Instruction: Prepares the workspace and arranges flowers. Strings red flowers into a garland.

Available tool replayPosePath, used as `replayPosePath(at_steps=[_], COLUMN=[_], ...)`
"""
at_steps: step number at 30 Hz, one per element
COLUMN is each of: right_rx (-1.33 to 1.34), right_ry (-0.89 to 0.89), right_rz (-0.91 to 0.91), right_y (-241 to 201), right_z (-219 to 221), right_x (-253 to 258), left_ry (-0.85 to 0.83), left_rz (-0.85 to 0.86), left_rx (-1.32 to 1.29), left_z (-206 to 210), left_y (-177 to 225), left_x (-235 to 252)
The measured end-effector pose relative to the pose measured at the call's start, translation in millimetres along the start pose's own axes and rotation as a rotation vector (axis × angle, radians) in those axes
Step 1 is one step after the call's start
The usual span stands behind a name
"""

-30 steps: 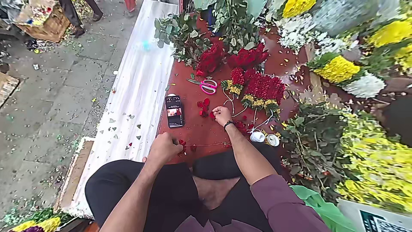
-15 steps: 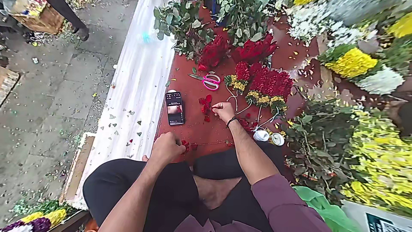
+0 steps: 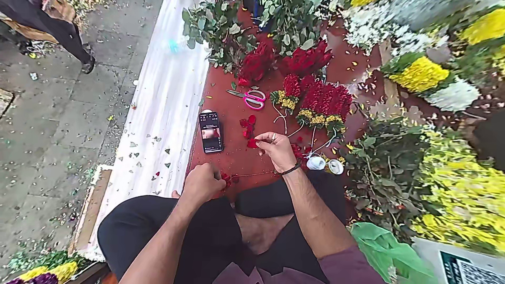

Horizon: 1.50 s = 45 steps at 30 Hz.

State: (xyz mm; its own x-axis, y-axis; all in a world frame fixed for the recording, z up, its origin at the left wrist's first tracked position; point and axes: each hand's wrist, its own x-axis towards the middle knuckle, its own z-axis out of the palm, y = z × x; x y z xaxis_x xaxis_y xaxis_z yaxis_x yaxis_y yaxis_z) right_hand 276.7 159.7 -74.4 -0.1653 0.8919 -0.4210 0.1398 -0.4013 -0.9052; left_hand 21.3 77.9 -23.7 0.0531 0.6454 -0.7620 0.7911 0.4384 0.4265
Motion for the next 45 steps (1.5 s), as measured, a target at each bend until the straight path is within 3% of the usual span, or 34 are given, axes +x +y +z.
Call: replayPosePath(at_steps=[6, 12, 22, 28, 33, 41, 45], right_rx=[0.035, -0.018, -0.132, 0.067, 0.321, 0.103, 0.034], right_ry=[-0.135, -0.173, -0.146, -0.038, -0.163, -0.128, -0.200], right_rz=[-0.072, -0.062, -0.257, -0.169, 0.039, 0.102, 0.181], right_y=[13.3, 8.4, 4.1, -14.0, -10.1, 14.1, 16.1], right_z=[3.6, 5.9, 16.1, 34.5, 58.2, 72.3, 61.2], right_x=[10.3, 6.5, 1.6, -31.2, -59.7, -47.1, -42.2], left_ry=[0.009, 0.005, 0.037, 0.136, 0.148, 0.056, 0.069], left_rz=[-0.014, -0.006, -0.030, 0.016, 0.045, 0.140, 0.161], left_rx=[0.007, 0.002, -0.097, -0.332, -0.460, -0.529, -0.574], left_z=[-0.5, -0.4, -4.0, -5.0, -4.6, -1.5, 0.4], left_y=[-2.7, -3.7, -5.7, -8.2, -9.8, -5.2, -5.9], left_x=[2.4, 4.9, 2.9, 4.2, 7.3, 6.4, 9.1])
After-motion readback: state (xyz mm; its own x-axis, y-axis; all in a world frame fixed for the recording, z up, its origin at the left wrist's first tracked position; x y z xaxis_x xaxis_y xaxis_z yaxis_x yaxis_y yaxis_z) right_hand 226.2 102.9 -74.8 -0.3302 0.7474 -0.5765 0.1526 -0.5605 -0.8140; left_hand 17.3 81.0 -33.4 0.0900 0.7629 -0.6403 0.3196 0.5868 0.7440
